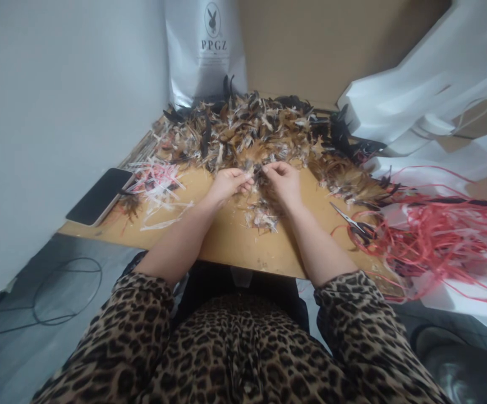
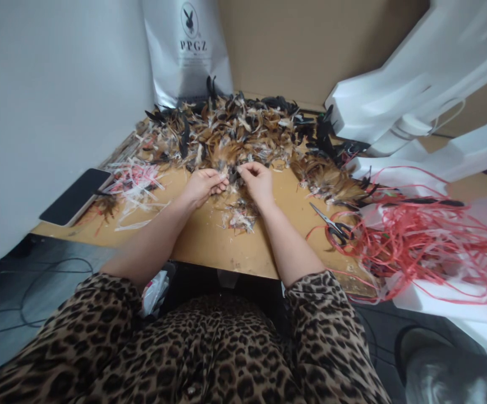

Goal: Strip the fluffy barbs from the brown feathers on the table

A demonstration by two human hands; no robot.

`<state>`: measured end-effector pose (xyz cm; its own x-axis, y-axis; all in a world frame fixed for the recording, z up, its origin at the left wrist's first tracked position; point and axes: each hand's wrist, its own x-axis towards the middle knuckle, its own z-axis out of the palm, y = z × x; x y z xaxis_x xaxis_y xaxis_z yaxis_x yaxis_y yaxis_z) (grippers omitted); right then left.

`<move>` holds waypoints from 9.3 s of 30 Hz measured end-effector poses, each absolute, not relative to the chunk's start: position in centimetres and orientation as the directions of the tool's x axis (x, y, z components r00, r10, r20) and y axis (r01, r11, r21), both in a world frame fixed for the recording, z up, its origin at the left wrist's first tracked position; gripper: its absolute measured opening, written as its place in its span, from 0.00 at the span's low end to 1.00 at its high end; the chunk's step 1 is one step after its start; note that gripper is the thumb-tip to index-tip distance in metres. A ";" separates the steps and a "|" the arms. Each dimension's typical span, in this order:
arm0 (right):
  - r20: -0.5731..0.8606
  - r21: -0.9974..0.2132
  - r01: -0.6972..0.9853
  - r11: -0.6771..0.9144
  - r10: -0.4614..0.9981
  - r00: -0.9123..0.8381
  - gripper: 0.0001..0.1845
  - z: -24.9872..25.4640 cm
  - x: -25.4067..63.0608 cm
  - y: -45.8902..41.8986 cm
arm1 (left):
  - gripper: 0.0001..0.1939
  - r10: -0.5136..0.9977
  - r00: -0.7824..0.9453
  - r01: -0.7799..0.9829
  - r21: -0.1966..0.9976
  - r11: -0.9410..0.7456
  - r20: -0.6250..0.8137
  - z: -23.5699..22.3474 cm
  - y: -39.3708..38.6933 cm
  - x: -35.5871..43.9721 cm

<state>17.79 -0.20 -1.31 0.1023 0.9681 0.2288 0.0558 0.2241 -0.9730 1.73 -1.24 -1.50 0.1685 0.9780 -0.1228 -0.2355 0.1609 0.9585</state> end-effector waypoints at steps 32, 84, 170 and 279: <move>-0.046 -0.966 -0.252 -0.063 0.996 -0.070 0.17 -0.6 18.4 -0.1 | 0.05 0.967 0.178 -0.413 0.878 0.241 -0.181 -2.2 -0.9 1.4; 0.013 -0.923 -0.385 -0.002 0.999 -0.037 0.22 -0.1 17.0 -0.2 | 0.04 0.941 0.265 -0.363 0.881 0.301 -0.213 -1.5 -1.5 1.4; 0.175 -0.788 0.578 0.213 0.977 -0.122 0.12 -1.2 17.3 -0.1 | 0.10 0.994 0.069 -0.338 0.935 0.103 -0.085 -1.0 -0.5 -0.1; 0.066 -0.994 -0.090 0.066 0.998 0.004 0.15 -1.2 15.1 -1.0 | 0.07 0.954 0.187 -0.464 0.835 0.295 -0.234 -0.9 -1.3 2.0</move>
